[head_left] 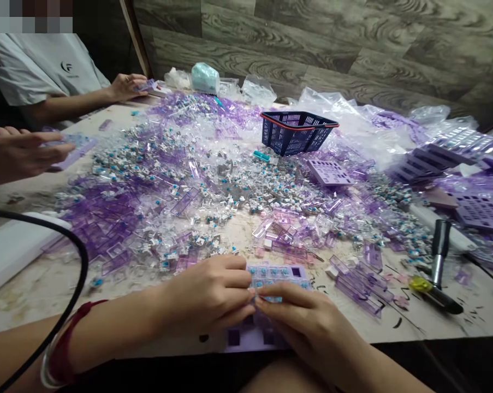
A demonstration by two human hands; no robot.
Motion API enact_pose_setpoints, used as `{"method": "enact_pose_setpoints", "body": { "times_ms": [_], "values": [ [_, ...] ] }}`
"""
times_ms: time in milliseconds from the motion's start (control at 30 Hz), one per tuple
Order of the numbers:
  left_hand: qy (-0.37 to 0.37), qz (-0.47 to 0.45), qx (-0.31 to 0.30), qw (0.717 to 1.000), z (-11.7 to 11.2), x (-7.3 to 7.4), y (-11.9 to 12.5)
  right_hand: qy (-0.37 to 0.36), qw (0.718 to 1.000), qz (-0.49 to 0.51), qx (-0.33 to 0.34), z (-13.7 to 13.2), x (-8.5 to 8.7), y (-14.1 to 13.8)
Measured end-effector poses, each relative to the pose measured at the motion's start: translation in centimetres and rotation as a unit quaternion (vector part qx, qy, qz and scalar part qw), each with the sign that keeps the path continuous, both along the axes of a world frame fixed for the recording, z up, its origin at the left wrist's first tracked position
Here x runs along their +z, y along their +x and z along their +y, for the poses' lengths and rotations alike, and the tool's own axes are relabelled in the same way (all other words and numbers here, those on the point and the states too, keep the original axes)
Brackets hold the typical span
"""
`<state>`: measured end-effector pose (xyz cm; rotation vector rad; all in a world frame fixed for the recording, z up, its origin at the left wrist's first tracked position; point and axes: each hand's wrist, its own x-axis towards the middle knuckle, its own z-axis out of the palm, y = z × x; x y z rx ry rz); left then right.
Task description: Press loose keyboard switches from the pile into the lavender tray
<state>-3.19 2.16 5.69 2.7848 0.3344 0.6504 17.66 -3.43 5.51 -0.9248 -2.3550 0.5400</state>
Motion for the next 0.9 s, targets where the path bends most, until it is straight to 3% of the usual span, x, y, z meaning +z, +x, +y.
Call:
{"method": "enact_pose_setpoints", "body": {
  "times_ms": [167, 367, 567, 700, 900],
  "values": [
    [0.027, -0.012, 0.023, 0.999, -0.4, 0.2, 0.0, -0.011, 1.0, -0.014, 0.001, 0.1, 0.2, -0.2],
    [0.003, -0.017, 0.012, 1.0, -0.5, 0.0, 0.2, 0.038, 0.997, -0.069, 0.01, 0.2, 0.3, -0.5],
    [-0.023, 0.011, -0.011, 1.0, -0.7, 0.2, 0.6, 0.0, 0.998, -0.06, 0.009, 0.3, 0.2, -0.6],
    [-0.062, -0.003, -0.007, 0.998, -0.7, 0.0, 0.6, 0.013, 0.997, -0.08, 0.002, 0.5, 0.5, -0.7],
    [-0.045, -0.034, -0.012, 0.998, -0.7, -0.1, 0.8, 0.026, 0.991, -0.13, -0.006, 0.8, 0.9, -1.0]
  ]
}}
